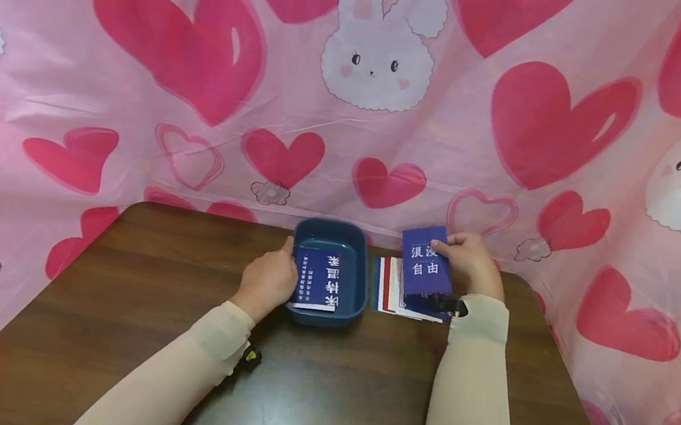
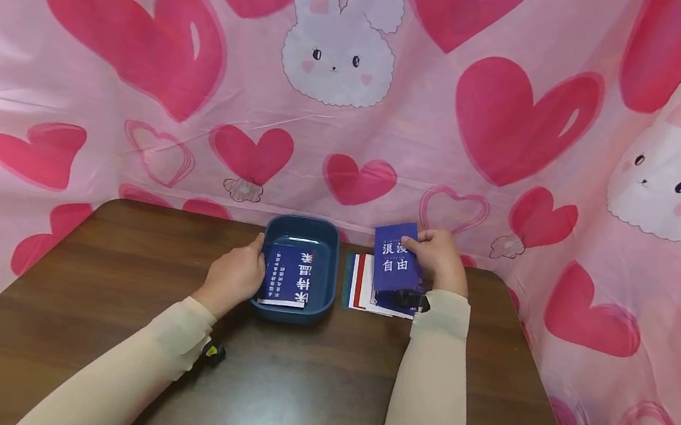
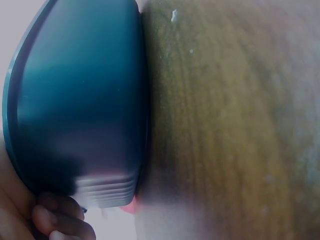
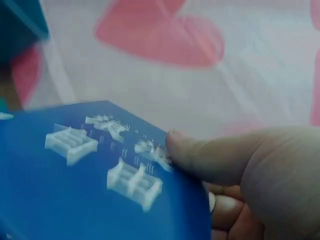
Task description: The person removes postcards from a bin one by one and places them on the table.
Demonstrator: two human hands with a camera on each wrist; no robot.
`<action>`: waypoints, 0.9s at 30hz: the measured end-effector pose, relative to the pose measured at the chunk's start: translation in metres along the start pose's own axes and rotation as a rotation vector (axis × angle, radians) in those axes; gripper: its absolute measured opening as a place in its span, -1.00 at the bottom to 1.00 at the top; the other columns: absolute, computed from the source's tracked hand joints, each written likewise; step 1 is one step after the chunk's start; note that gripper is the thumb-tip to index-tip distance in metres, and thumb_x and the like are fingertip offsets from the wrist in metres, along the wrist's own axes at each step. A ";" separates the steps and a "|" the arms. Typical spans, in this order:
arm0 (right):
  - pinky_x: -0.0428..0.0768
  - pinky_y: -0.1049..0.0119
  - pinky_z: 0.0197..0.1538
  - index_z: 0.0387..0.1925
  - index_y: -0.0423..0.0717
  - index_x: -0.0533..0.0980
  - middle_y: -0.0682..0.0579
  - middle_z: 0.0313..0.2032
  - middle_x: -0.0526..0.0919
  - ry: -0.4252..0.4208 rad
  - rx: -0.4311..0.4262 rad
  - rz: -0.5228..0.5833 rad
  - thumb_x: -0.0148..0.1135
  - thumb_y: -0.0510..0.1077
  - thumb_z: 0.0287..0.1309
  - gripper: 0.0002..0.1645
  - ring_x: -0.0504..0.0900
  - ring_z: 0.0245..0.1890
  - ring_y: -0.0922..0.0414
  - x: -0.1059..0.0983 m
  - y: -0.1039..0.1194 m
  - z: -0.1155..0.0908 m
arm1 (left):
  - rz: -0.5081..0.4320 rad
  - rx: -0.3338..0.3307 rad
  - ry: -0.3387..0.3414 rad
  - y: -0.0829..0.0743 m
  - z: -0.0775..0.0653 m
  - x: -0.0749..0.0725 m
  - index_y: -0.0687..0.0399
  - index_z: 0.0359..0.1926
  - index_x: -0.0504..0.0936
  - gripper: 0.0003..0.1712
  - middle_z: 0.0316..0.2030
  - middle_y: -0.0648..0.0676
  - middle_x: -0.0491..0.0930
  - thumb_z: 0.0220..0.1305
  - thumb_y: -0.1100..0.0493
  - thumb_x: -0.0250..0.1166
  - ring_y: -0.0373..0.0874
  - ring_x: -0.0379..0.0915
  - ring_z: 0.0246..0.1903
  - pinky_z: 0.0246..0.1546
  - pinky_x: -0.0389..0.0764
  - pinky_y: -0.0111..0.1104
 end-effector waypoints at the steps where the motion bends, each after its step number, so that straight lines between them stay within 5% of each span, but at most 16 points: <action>1: 0.78 0.13 -0.04 0.23 -0.25 0.68 -0.18 -0.01 0.79 -0.010 0.003 -0.022 0.33 0.16 0.65 -0.44 0.75 -0.11 -0.01 -0.003 -0.006 0.002 | -0.005 0.001 0.003 0.000 0.000 0.000 0.15 0.80 0.23 -0.24 0.07 0.31 0.86 0.76 0.01 0.05 0.11 0.68 -0.35 -0.26 0.82 0.01; 7: 0.75 0.25 -0.33 0.17 -0.42 0.67 -0.01 -0.34 0.71 -0.039 0.018 -0.061 0.24 0.01 0.69 -0.50 0.70 -0.42 0.16 -0.013 -0.034 0.017 | -0.008 -0.001 -0.002 -0.001 0.001 -0.001 0.13 0.80 0.23 -0.24 0.07 0.30 0.86 0.76 -0.01 0.05 0.10 0.66 -0.35 -0.28 0.79 -0.03; 15: 0.69 0.28 -0.32 0.46 -0.38 0.57 -0.06 -0.19 0.66 -0.079 0.094 0.001 0.21 0.00 0.63 -0.36 0.64 -0.36 0.15 -0.008 -0.056 0.029 | -0.009 -0.005 -0.002 -0.001 -0.001 -0.001 0.13 0.80 0.23 -0.25 0.09 0.31 0.86 0.76 -0.01 0.03 0.12 0.67 -0.34 -0.24 0.81 0.01; 19: 0.73 0.30 -0.37 0.20 -0.40 0.65 0.05 -0.34 0.65 -0.071 0.096 0.080 0.23 -0.07 0.58 -0.53 0.64 -0.45 0.21 0.000 -0.061 0.033 | 0.004 -0.006 -0.006 -0.001 -0.001 -0.002 0.13 0.80 0.24 -0.26 0.16 0.34 0.84 0.76 0.01 0.03 0.13 0.69 -0.30 -0.20 0.81 0.05; 23: 0.70 0.33 -0.34 -0.17 -0.21 0.62 0.07 -0.34 0.63 -0.045 0.100 0.074 0.25 -0.07 0.60 -0.74 0.64 -0.40 0.20 0.006 -0.065 0.035 | -0.005 -0.010 0.005 -0.001 -0.002 -0.002 0.13 0.80 0.22 -0.25 0.13 0.33 0.84 0.76 0.01 0.03 0.12 0.68 -0.32 -0.23 0.81 0.02; 27: 0.70 0.30 -0.29 -0.04 -0.30 0.66 -0.08 -0.18 0.68 -0.038 0.092 -0.004 0.26 -0.05 0.58 -0.66 0.66 -0.29 0.11 0.009 -0.070 0.036 | -0.010 -0.008 0.007 -0.001 -0.002 -0.002 0.14 0.81 0.22 -0.24 0.08 0.31 0.85 0.77 0.00 0.04 0.12 0.67 -0.34 -0.25 0.80 0.00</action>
Point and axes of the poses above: each hand's wrist, its own z-axis towards the middle knuckle, its own x-axis out of the palm, y = z × x, the point moved 5 cm from there along z, towards the middle knuckle
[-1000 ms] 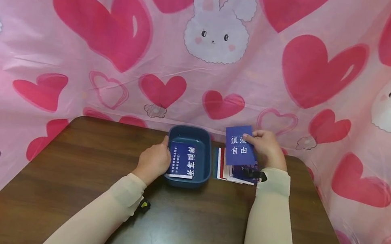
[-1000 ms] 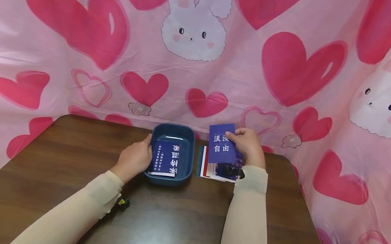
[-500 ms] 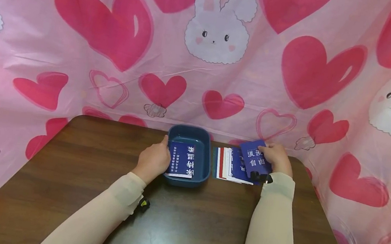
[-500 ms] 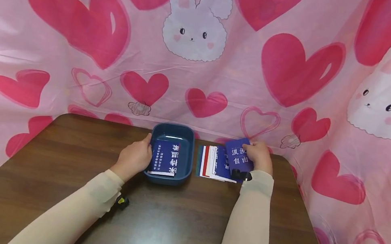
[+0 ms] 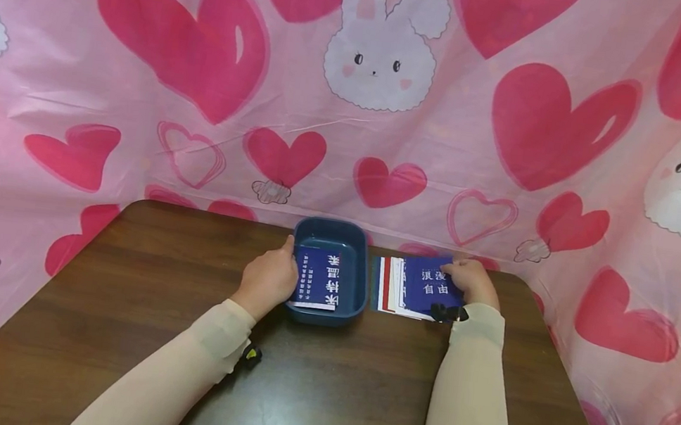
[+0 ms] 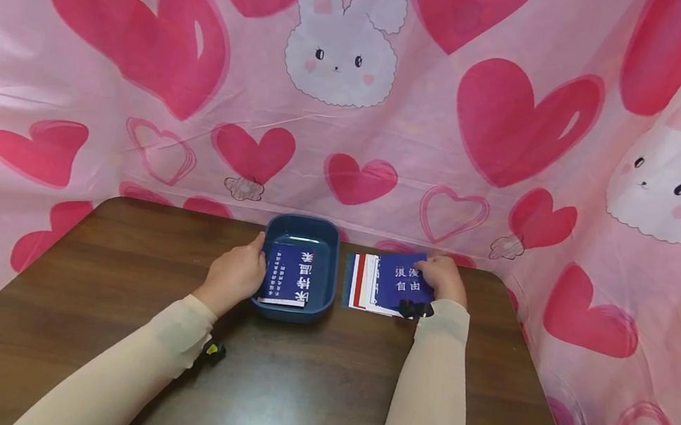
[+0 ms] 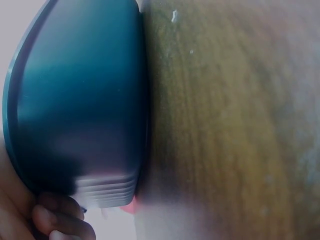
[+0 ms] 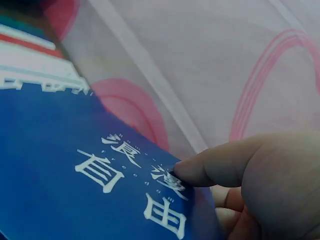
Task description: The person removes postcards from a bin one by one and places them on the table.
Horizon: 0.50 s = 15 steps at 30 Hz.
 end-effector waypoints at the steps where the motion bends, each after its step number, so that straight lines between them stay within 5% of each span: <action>1: 0.70 0.28 -0.26 0.05 -0.34 0.67 -0.13 -0.12 0.70 -0.008 -0.002 -0.025 0.27 -0.04 0.57 -0.61 0.67 -0.26 0.08 0.000 -0.001 0.000 | 0.002 0.002 -0.003 0.000 0.000 0.000 0.14 0.80 0.22 -0.25 0.09 0.31 0.85 0.77 0.00 0.04 0.12 0.68 -0.34 -0.25 0.80 0.00; 8: 0.81 -0.07 0.07 0.25 -0.52 0.58 -0.39 0.09 0.71 -0.069 -0.006 -0.169 0.34 0.01 0.50 -0.35 0.72 -0.06 -0.17 0.000 -0.003 -0.003 | -0.005 -0.002 0.000 -0.001 0.001 0.000 0.13 0.81 0.21 -0.24 0.07 0.30 0.86 0.77 -0.02 0.04 0.10 0.66 -0.35 -0.28 0.79 -0.04; 15: 0.85 0.07 -0.11 0.23 -0.55 0.61 -0.40 0.02 0.77 -0.106 0.022 -0.207 0.46 0.06 0.42 -0.27 0.78 -0.20 -0.14 0.002 -0.005 -0.008 | -0.007 0.002 -0.008 0.000 0.001 0.001 0.13 0.80 0.23 -0.25 0.10 0.31 0.85 0.77 -0.01 0.05 0.12 0.70 -0.30 -0.23 0.81 0.02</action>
Point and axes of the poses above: each hand's wrist, its own z-axis towards the middle knuckle, its own x-axis out of the palm, y = z × x, the point moved 5 cm from there along z, towards the middle knuckle
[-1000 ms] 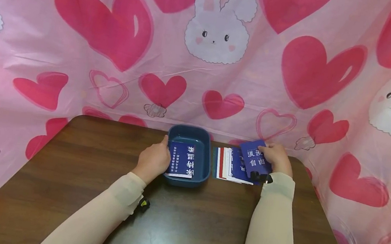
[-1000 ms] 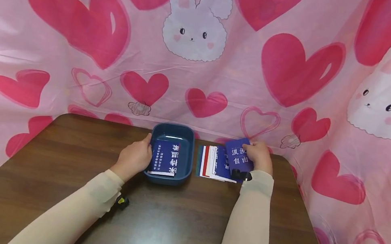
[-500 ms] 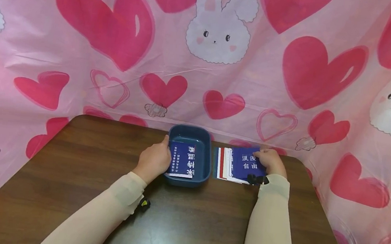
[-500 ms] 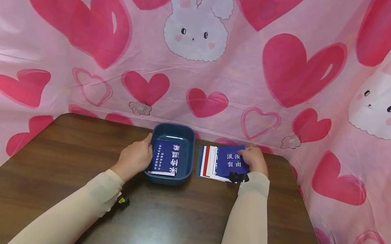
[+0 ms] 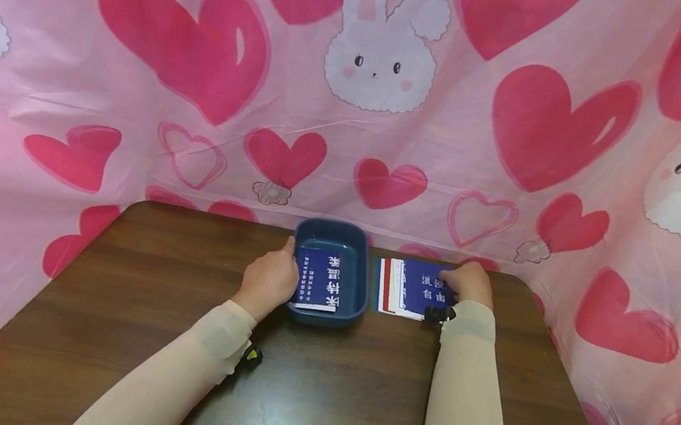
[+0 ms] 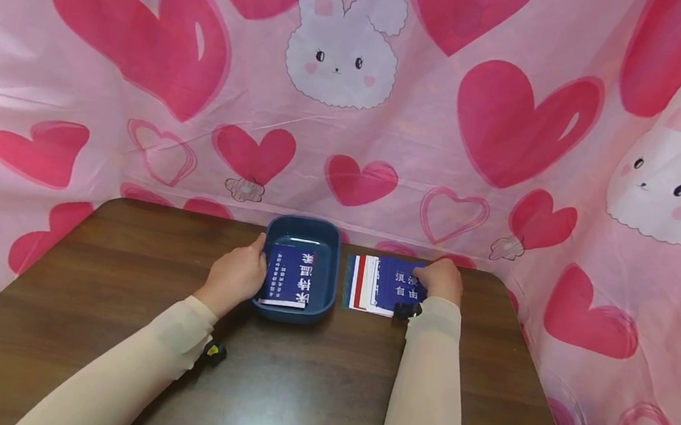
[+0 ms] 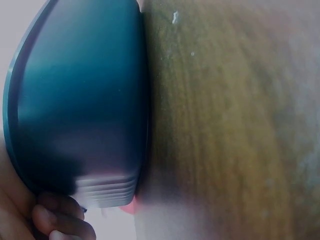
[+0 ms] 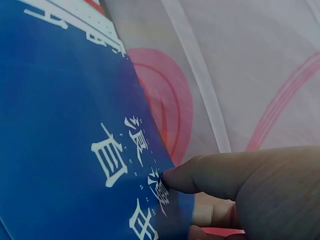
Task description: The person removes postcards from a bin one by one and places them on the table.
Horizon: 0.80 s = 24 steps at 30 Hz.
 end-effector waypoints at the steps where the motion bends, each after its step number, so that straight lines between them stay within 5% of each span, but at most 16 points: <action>1: 0.86 0.06 -0.10 0.24 -0.54 0.60 -0.41 0.04 0.77 0.003 0.006 0.004 0.47 0.06 0.42 -0.26 0.79 -0.19 -0.14 0.000 0.001 -0.002 | -0.001 0.003 -0.004 0.001 0.000 0.001 0.13 0.80 0.24 -0.25 0.10 0.32 0.85 0.76 -0.01 0.04 0.13 0.72 -0.29 -0.23 0.82 0.03; 11: 0.79 -0.05 0.02 0.22 -0.46 0.63 -0.36 0.04 0.73 0.048 -0.004 -0.026 0.37 0.06 0.46 -0.35 0.70 -0.09 -0.19 -0.003 0.005 0.002 | -0.002 0.023 -0.037 0.001 -0.001 0.001 0.15 0.77 0.30 -0.27 0.09 0.35 0.85 0.75 0.01 0.04 0.19 0.77 -0.26 -0.22 0.82 0.09; 17: 0.69 0.03 -0.16 -0.19 -0.18 0.78 -0.14 -0.26 0.73 0.078 -0.137 0.000 0.40 0.22 0.45 -0.49 0.62 -0.24 -0.10 0.004 0.016 0.034 | -0.013 0.016 -0.031 0.002 -0.002 0.000 0.13 0.78 0.29 -0.27 0.11 0.34 0.85 0.76 0.01 0.03 0.19 0.77 -0.24 -0.18 0.82 0.10; 24: 0.70 0.13 -0.14 0.07 -0.23 0.71 -0.10 -0.27 0.71 0.114 -0.226 0.036 0.36 0.22 0.55 -0.44 0.64 -0.28 -0.01 0.004 0.077 -0.016 | -0.015 0.018 -0.023 0.003 0.000 0.002 0.13 0.78 0.28 -0.28 0.06 0.33 0.86 0.76 0.01 0.02 0.15 0.74 -0.30 -0.20 0.81 0.08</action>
Point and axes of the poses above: each hand's wrist, its own z-axis towards the middle knuckle, its own x-axis out of the palm, y = z × x, the point moved 5 cm from there along z, towards the middle knuckle
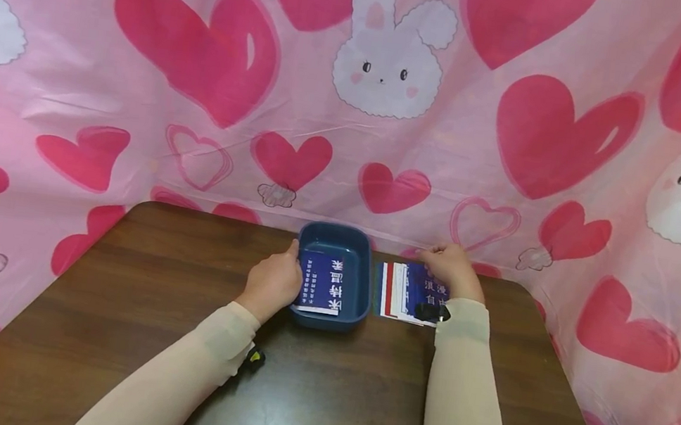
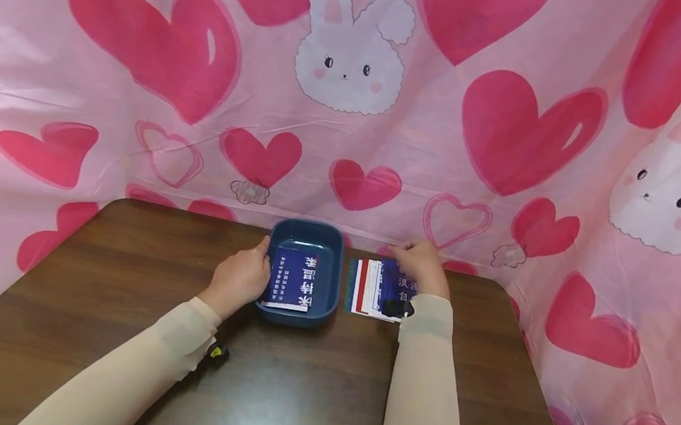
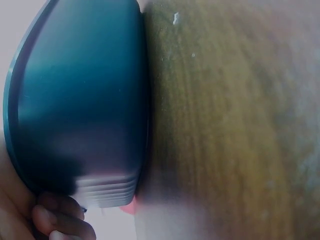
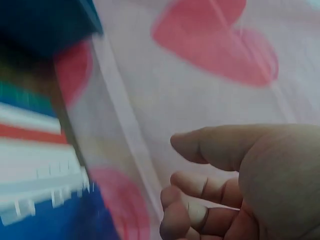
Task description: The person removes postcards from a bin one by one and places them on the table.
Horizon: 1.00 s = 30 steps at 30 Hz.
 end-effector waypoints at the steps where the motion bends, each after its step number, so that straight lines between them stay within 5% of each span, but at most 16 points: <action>1: 0.71 0.17 -0.15 0.07 -0.22 0.71 -0.09 -0.26 0.71 0.002 -0.017 0.007 0.35 0.21 0.55 -0.45 0.65 -0.28 0.01 0.002 0.007 -0.003 | 0.000 0.000 0.003 0.000 0.000 0.000 0.13 0.79 0.28 -0.27 0.05 0.33 0.86 0.77 0.01 0.02 0.14 0.73 -0.31 -0.21 0.81 0.07; 7: 0.82 0.22 -0.16 0.11 -0.25 0.69 -0.20 -0.15 0.80 0.038 -0.131 0.092 0.33 0.07 0.59 -0.56 0.80 -0.15 -0.11 0.021 0.040 -0.006 | -0.005 0.004 0.012 -0.003 0.000 0.000 0.14 0.79 0.26 -0.26 0.04 0.31 0.86 0.77 0.00 0.03 0.13 0.74 -0.30 -0.20 0.82 0.06; 15: 0.86 0.06 -0.10 0.11 -0.18 0.70 -0.11 -0.21 0.79 0.123 -0.192 0.176 0.40 0.05 0.56 -0.61 0.80 -0.16 -0.12 0.051 0.072 -0.009 | 0.001 0.001 0.015 -0.005 -0.002 -0.002 0.15 0.79 0.27 -0.27 0.03 0.32 0.86 0.77 0.02 0.03 0.13 0.73 -0.29 -0.19 0.82 0.07; 25: 0.88 0.15 -0.14 0.13 -0.20 0.73 -0.20 -0.16 0.88 0.240 -0.216 0.076 0.43 0.06 0.57 -0.59 0.89 -0.22 -0.01 0.097 0.121 -0.019 | 0.000 0.009 0.006 -0.004 -0.001 0.000 0.15 0.78 0.28 -0.27 0.08 0.33 0.86 0.76 0.01 0.04 0.15 0.77 -0.25 -0.20 0.82 0.07; 30: 0.90 0.10 -0.13 0.13 -0.24 0.77 -0.14 -0.24 0.87 0.291 -0.216 -0.114 0.46 0.08 0.54 -0.53 0.88 -0.28 0.00 0.121 0.142 -0.013 | -0.003 -0.015 0.022 -0.001 -0.001 0.001 0.14 0.79 0.26 -0.25 0.10 0.33 0.85 0.76 -0.01 0.06 0.16 0.78 -0.23 -0.17 0.84 0.07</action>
Point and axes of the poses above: each hand's wrist, its own z-axis towards the middle knuckle, its own x-axis out of the palm, y = z × x, the point moved 5 cm from there along z, towards the middle knuckle
